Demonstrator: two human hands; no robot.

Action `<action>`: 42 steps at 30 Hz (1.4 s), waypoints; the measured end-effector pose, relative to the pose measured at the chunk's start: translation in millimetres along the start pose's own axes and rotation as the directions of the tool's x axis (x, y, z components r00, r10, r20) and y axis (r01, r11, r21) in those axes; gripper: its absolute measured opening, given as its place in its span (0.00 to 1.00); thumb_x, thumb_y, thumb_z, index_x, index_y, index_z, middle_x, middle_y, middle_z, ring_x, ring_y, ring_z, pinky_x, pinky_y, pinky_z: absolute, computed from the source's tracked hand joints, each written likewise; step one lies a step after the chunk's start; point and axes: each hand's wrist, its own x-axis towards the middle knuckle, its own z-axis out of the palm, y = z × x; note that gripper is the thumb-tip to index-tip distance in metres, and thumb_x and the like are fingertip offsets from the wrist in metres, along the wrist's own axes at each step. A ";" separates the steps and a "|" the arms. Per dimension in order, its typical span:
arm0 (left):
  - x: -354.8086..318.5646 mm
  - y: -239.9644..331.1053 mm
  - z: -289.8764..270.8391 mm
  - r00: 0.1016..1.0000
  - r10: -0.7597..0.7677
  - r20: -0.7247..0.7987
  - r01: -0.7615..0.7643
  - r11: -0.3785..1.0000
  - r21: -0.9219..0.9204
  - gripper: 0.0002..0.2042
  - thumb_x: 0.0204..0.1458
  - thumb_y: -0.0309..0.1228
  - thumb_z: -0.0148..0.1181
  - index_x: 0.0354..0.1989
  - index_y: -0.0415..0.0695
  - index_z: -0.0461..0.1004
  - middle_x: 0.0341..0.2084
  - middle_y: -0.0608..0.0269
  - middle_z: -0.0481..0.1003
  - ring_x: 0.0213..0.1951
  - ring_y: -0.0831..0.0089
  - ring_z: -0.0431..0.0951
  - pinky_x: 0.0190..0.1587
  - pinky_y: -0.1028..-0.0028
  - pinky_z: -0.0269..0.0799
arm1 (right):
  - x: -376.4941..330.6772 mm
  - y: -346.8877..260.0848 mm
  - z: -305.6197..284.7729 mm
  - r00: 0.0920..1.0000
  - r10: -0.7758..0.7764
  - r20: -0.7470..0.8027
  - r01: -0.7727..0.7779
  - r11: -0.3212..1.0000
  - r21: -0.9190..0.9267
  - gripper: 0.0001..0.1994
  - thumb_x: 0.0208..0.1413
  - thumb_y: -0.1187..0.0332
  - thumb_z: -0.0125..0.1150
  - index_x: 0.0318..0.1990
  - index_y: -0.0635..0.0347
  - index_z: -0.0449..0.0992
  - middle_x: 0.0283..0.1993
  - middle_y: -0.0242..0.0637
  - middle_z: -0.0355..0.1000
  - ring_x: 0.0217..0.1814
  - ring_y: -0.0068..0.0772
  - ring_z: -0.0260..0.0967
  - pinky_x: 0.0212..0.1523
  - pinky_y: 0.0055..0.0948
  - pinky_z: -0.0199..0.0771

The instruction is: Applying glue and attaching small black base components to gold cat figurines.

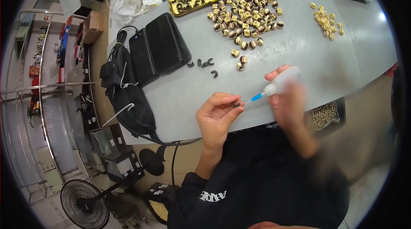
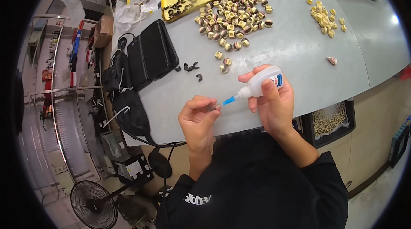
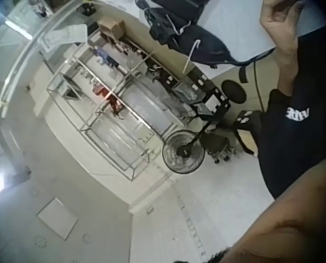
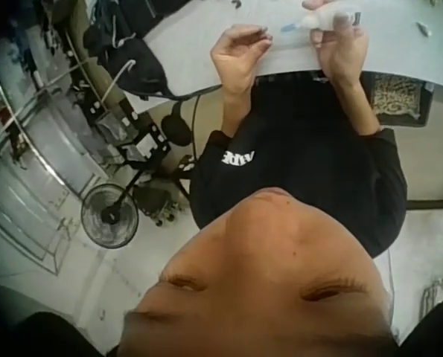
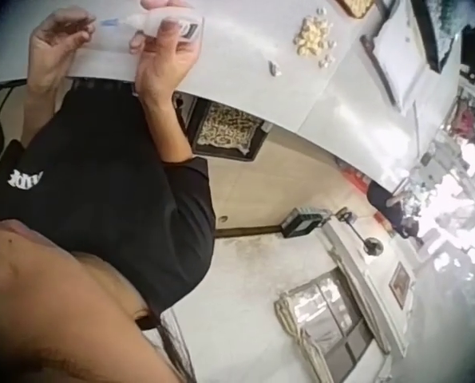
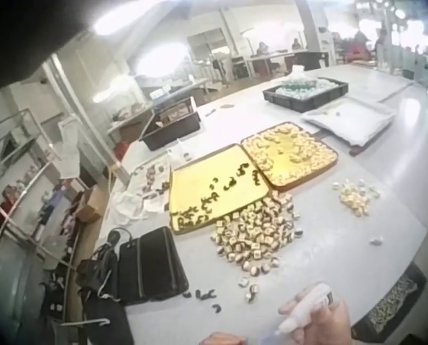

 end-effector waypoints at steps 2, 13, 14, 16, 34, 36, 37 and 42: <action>-3.2 -0.1 2.2 1.000 0.003 -0.012 -0.003 0.999 0.046 0.14 0.39 0.11 0.60 0.36 0.36 0.71 0.32 0.55 0.72 0.35 0.70 0.74 0.37 0.74 0.72 | -2.5 0.0 -1.8 1.000 -0.026 0.015 0.028 0.996 -0.081 0.19 0.57 0.56 0.54 0.46 0.63 0.64 0.40 0.50 0.71 0.18 0.21 0.63 0.17 0.17 0.63; -5.6 -1.9 7.2 0.996 0.073 -0.050 -0.063 0.982 0.180 0.14 0.39 0.13 0.63 0.36 0.36 0.71 0.29 0.54 0.73 0.30 0.69 0.76 0.29 0.76 0.74 | -0.3 -3.3 1.7 1.000 -0.001 -0.004 0.001 0.999 -0.037 0.20 0.55 0.54 0.55 0.44 0.64 0.64 0.37 0.50 0.71 0.17 0.22 0.64 0.14 0.17 0.64; -6.3 -1.5 8.1 0.996 0.047 -0.079 -0.034 0.986 0.166 0.14 0.39 0.14 0.63 0.36 0.36 0.71 0.28 0.54 0.73 0.30 0.69 0.76 0.28 0.76 0.73 | -0.2 -2.9 1.5 1.000 -0.010 0.017 0.010 0.999 -0.030 0.20 0.55 0.54 0.55 0.43 0.64 0.64 0.37 0.50 0.71 0.17 0.22 0.64 0.14 0.18 0.64; -7.5 -1.4 8.8 0.991 -0.003 -0.136 0.021 0.991 0.136 0.14 0.40 0.16 0.64 0.36 0.36 0.71 0.27 0.55 0.73 0.29 0.69 0.76 0.27 0.76 0.73 | 0.6 -4.4 1.8 1.000 -0.010 0.023 0.012 0.999 -0.053 0.20 0.55 0.54 0.54 0.43 0.64 0.64 0.37 0.51 0.71 0.16 0.23 0.64 0.13 0.18 0.64; -1.7 -5.2 1.3 0.985 0.166 0.036 -0.170 0.944 0.284 0.14 0.32 0.24 0.71 0.32 0.41 0.78 0.38 0.63 0.66 0.42 0.68 0.65 0.44 0.67 0.67 | -2.3 -4.9 4.2 0.997 -0.022 0.080 0.033 0.991 -0.131 0.18 0.58 0.56 0.51 0.42 0.65 0.63 0.33 0.54 0.72 0.13 0.24 0.64 0.12 0.18 0.66; -1.6 -5.6 1.7 0.987 0.160 0.031 -0.162 0.947 0.277 0.15 0.30 0.26 0.72 0.32 0.42 0.78 0.37 0.63 0.66 0.44 0.67 0.64 0.47 0.65 0.64 | -2.6 -4.2 3.9 0.997 -0.023 0.080 0.033 0.991 -0.132 0.18 0.58 0.57 0.51 0.42 0.65 0.63 0.33 0.55 0.72 0.13 0.24 0.64 0.12 0.18 0.66; -1.5 -6.1 1.3 0.987 0.158 0.030 -0.160 0.947 0.278 0.15 0.30 0.26 0.72 0.32 0.42 0.78 0.37 0.63 0.66 0.44 0.67 0.64 0.47 0.65 0.64 | -2.8 -3.9 3.8 0.996 -0.025 0.082 0.036 0.991 -0.133 0.18 0.58 0.57 0.51 0.42 0.66 0.63 0.33 0.55 0.72 0.13 0.24 0.64 0.12 0.18 0.66; -1.6 -6.9 -0.8 0.983 0.175 0.047 -0.181 0.938 0.295 0.15 0.30 0.27 0.72 0.32 0.43 0.79 0.38 0.64 0.66 0.46 0.66 0.63 0.48 0.65 0.64 | -3.1 -3.5 3.3 0.995 -0.037 0.095 0.052 0.986 -0.159 0.17 0.59 0.58 0.50 0.42 0.66 0.63 0.32 0.55 0.72 0.13 0.23 0.63 0.13 0.19 0.66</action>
